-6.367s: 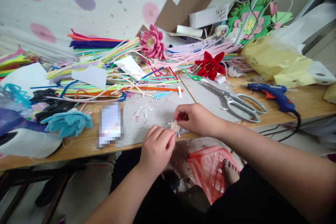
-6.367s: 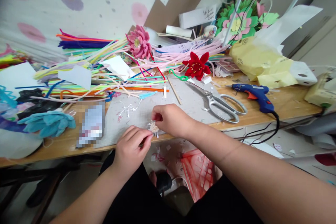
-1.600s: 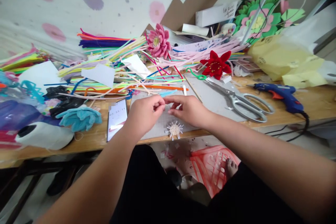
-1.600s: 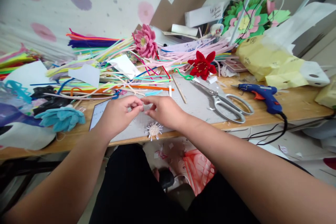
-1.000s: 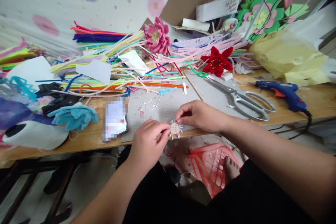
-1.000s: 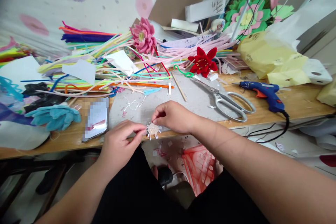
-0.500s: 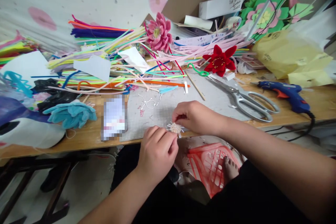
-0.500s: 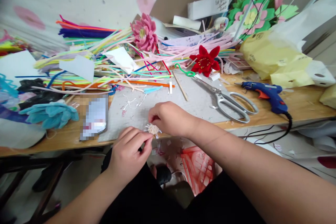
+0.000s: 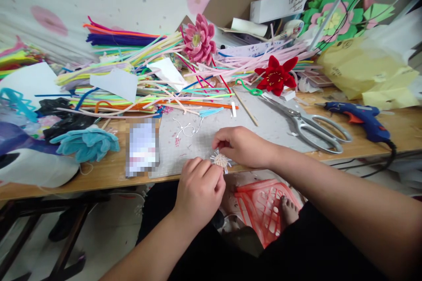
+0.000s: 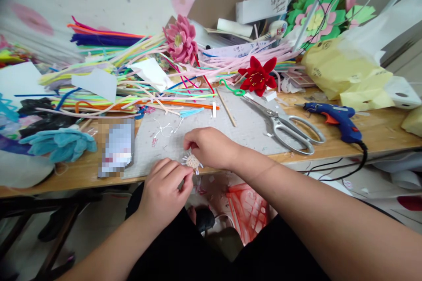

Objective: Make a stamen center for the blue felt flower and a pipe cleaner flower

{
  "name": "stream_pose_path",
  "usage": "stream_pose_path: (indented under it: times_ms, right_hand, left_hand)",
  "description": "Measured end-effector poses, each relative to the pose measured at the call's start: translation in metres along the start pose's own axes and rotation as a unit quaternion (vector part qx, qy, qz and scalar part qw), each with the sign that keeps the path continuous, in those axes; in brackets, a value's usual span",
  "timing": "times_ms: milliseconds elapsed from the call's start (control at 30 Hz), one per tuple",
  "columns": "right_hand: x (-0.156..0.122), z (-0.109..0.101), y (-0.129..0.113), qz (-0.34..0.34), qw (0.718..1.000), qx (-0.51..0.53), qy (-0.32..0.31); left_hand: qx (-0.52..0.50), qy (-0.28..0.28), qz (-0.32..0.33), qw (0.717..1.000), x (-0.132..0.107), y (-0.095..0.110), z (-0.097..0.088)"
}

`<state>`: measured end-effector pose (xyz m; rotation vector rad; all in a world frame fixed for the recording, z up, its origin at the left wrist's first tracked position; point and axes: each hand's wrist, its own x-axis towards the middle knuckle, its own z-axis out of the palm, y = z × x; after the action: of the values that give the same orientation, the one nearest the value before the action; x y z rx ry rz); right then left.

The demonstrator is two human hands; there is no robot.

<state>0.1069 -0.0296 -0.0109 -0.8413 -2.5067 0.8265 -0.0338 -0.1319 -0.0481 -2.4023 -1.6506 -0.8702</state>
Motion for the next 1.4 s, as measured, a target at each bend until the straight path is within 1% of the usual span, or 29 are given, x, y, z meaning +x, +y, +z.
stream_pose_path:
  times_ms: [167,500,733,967,1233,1300,1400]
  right_hand:
    - [0.001,0.002,0.002,0.029,1.0,0.004,-0.002]
    - [0.006,0.006,0.007,0.075,0.997,0.032,0.0]
    - [0.008,0.005,0.004,0.078,0.996,0.036,0.006]
    - [0.009,0.006,0.004,0.07,0.998,0.006,0.0]
    - [0.013,0.011,0.0,0.111,0.993,-0.029,0.013]
    - [0.014,0.008,0.001,0.119,0.993,-0.009,0.012]
    - [0.013,0.002,0.005,0.131,0.99,0.053,0.001]
  left_hand:
    - [0.009,-0.008,0.004,1.0,0.001,-0.001,0.001]
    - [0.052,-0.036,0.01,0.998,0.004,0.002,-0.003]
    - [0.052,-0.038,0.011,0.998,0.004,0.003,-0.003]
    - [0.052,-0.037,0.013,0.998,0.005,0.002,-0.003]
    - [0.068,-0.045,0.013,0.997,0.005,0.001,-0.004]
    - [0.07,-0.049,0.005,0.996,0.005,0.002,-0.005]
    - [0.049,-0.054,-0.009,0.997,0.004,0.002,-0.006]
